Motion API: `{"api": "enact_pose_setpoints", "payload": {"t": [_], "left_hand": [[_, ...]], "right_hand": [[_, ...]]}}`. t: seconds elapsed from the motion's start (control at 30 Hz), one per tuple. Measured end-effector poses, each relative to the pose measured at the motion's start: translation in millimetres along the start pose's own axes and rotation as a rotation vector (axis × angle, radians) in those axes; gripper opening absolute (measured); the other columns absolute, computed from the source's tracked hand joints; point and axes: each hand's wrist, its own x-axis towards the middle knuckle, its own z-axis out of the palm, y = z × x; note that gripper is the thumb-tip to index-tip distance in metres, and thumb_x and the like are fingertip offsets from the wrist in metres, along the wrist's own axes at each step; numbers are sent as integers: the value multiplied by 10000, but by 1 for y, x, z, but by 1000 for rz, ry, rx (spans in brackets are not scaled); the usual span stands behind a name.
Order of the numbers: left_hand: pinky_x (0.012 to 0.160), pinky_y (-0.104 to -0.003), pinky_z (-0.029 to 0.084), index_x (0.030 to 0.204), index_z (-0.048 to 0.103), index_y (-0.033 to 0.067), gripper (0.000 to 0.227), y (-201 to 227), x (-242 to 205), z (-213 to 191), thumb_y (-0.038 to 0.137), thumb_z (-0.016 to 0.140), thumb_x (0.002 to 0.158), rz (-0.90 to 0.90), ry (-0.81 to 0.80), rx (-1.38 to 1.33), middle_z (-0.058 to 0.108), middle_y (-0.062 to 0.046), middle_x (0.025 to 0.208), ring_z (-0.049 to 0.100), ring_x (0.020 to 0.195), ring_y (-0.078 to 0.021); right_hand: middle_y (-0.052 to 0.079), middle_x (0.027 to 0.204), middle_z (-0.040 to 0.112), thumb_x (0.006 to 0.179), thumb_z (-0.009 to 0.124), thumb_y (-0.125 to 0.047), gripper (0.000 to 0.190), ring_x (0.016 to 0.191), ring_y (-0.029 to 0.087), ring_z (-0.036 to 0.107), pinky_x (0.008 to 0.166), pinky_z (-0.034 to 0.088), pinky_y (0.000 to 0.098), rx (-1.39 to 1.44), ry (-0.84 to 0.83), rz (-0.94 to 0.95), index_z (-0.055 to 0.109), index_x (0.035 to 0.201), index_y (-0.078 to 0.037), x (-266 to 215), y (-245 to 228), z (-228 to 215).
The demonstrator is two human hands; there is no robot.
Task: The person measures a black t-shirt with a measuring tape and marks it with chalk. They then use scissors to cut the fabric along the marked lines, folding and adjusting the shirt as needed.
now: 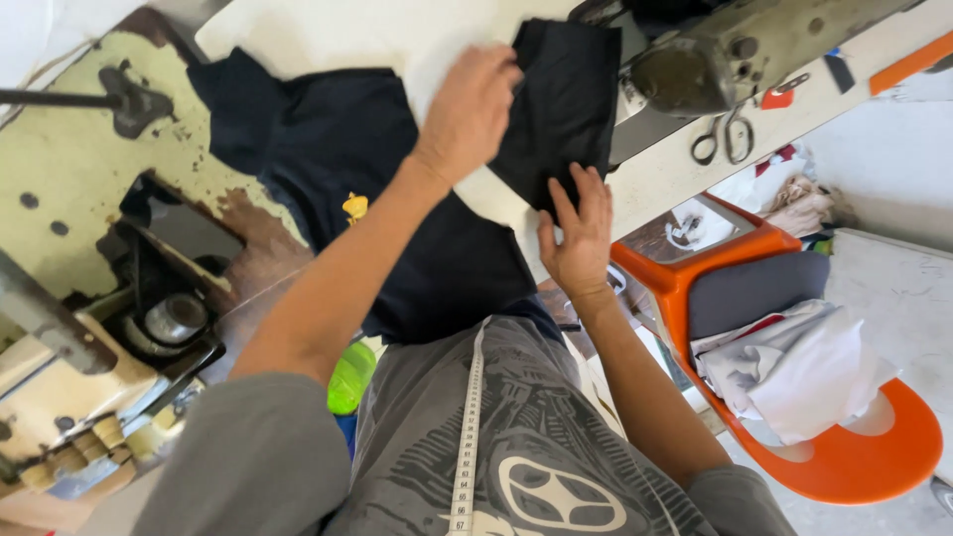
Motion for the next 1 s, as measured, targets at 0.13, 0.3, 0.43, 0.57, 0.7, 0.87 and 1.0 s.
{"api": "enact_pose_setpoints", "payload": {"t": [0.13, 0.3, 0.43, 0.57, 0.7, 0.87, 1.0], "left_hand": [[1220, -535, 341, 1209, 717, -94, 275, 10, 2, 50, -95, 662, 939, 140, -161, 64, 606, -248, 1366, 576, 1300, -375], [1242, -633, 121, 1622, 413, -31, 628, 14, 0, 41, 360, 524, 1143, -31, -370, 433, 266, -190, 1684, 178, 1559, -324], [1246, -636, 135, 1599, 454, -36, 674, 10, 8, 40, 417, 562, 1112, -35, -318, 502, 242, -196, 1680, 167, 1561, -335], [1201, -596, 245, 1473, 480, 1, 492, 21, -4, 16, 315, 577, 1106, -190, -180, 208, 346, -195, 1555, 335, 1439, -384], [652, -584, 537, 764, 773, 96, 788, 39, -68, -24, 711, 362, 1035, -739, -615, 233, 715, -198, 698, 733, 747, -474], [752, -453, 591, 862, 803, 114, 757, 139, -109, -49, 716, 348, 920, -1046, -1310, -410, 779, -160, 858, 746, 833, -360], [892, -480, 562, 1073, 766, 165, 356, 181, -160, 5, 482, 655, 953, -865, -1009, -666, 764, -161, 1063, 708, 1062, -393]], "right_hand": [[253, 1582, 399, 1018, 593, -190, 448, 1498, 485, 340, 1236, 248, 661, -6, -80, 30, 572, 1440, -40, 15, 1, 21], [179, 1676, 298, 1105, 433, -509, 637, 1546, 425, 291, 1220, 248, 658, -322, -274, -42, 385, 1622, -140, 15, 12, 29], [171, 1689, 272, 1097, 410, -539, 662, 1562, 419, 254, 1233, 221, 651, -283, -258, -45, 374, 1629, -148, 25, 18, 23], [236, 1619, 325, 1044, 607, -297, 575, 1511, 440, 332, 1238, 295, 582, 154, -122, 115, 448, 1546, -65, 18, 2, -16], [-59, 761, 748, 995, 697, -409, 192, 740, 134, 731, 713, 551, 283, 360, -168, 682, 789, 1087, -267, -43, 4, -40], [78, 922, 790, 900, 511, -627, 548, 741, 210, 779, 753, 592, 346, 664, -977, 1217, 776, 1060, -175, -65, -33, -38], [66, 944, 720, 972, 592, -590, 609, 770, 229, 717, 728, 614, 364, 1210, -663, 1592, 703, 1243, -55, -66, -59, 1]]}}
